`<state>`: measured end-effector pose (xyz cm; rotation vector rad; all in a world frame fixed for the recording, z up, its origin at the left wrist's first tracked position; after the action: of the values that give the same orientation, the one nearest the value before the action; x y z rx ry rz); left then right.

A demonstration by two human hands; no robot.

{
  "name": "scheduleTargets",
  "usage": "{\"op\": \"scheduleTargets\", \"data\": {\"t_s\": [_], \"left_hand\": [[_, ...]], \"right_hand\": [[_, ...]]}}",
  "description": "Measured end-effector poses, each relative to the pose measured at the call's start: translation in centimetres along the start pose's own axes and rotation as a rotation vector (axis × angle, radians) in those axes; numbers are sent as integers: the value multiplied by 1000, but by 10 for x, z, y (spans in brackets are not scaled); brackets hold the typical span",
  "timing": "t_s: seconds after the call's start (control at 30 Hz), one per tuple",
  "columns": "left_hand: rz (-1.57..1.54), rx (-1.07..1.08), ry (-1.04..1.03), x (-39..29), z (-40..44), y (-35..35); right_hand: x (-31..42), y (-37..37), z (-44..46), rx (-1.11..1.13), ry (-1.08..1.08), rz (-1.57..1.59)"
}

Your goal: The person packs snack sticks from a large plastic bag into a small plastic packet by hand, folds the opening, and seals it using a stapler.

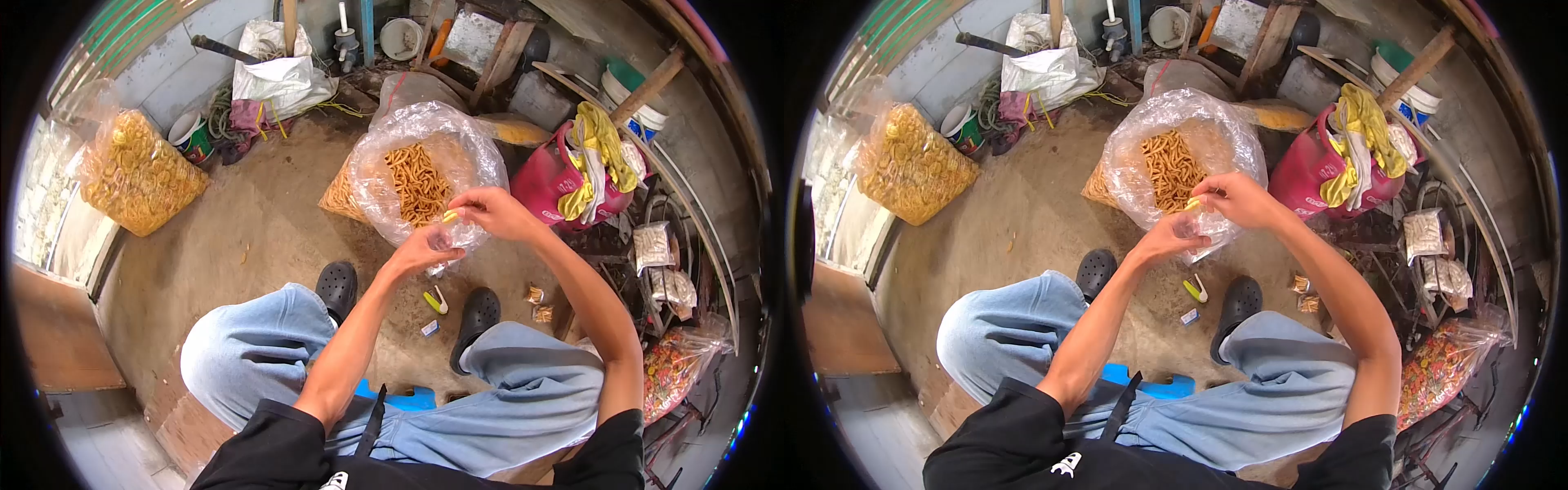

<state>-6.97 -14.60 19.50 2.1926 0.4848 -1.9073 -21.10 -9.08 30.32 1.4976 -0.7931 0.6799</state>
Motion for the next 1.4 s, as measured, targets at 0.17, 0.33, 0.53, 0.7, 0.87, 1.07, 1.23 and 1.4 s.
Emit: {"op": "scheduleTargets", "data": {"t_s": [0.17, 0.33, 0.53, 0.7, 0.87, 1.07, 1.23, 1.4], "left_hand": [[-33, 41, 7, -7, -6, 1], [-85, 61, -8, -6, -7, 1], [-115, 75, 36, -14, -9, -1], [-49, 68, 75, -16, -12, 0], [-81, 75, 66, -12, -11, 1], [-50, 84, 48, -29, -16, -3], [79, 75, -55, -33, -14, -7], [-79, 105, -20, -28, -14, -6]], "right_hand": [[16, 2, -8, -84, 128, -153], [21, -6, -13, -27, 312, -241], [33, -13, -18, 1, 332, -285], [33, -10, -18, -56, 372, -211], [33, -9, -19, -43, 390, -207], [28, -15, -17, 1, 311, -219], [28, -20, -12, 114, 223, -253], [30, -16, -13, 139, 92, -164]]}}
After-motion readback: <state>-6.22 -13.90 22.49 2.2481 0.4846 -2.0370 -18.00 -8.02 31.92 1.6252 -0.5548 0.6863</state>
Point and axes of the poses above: each hand's wrist, its own z-axis towards the middle knuckle, its own y-axis out of the back of the hand, x = y × z, the point moved 4 cm from there along z, towards the middle knuckle
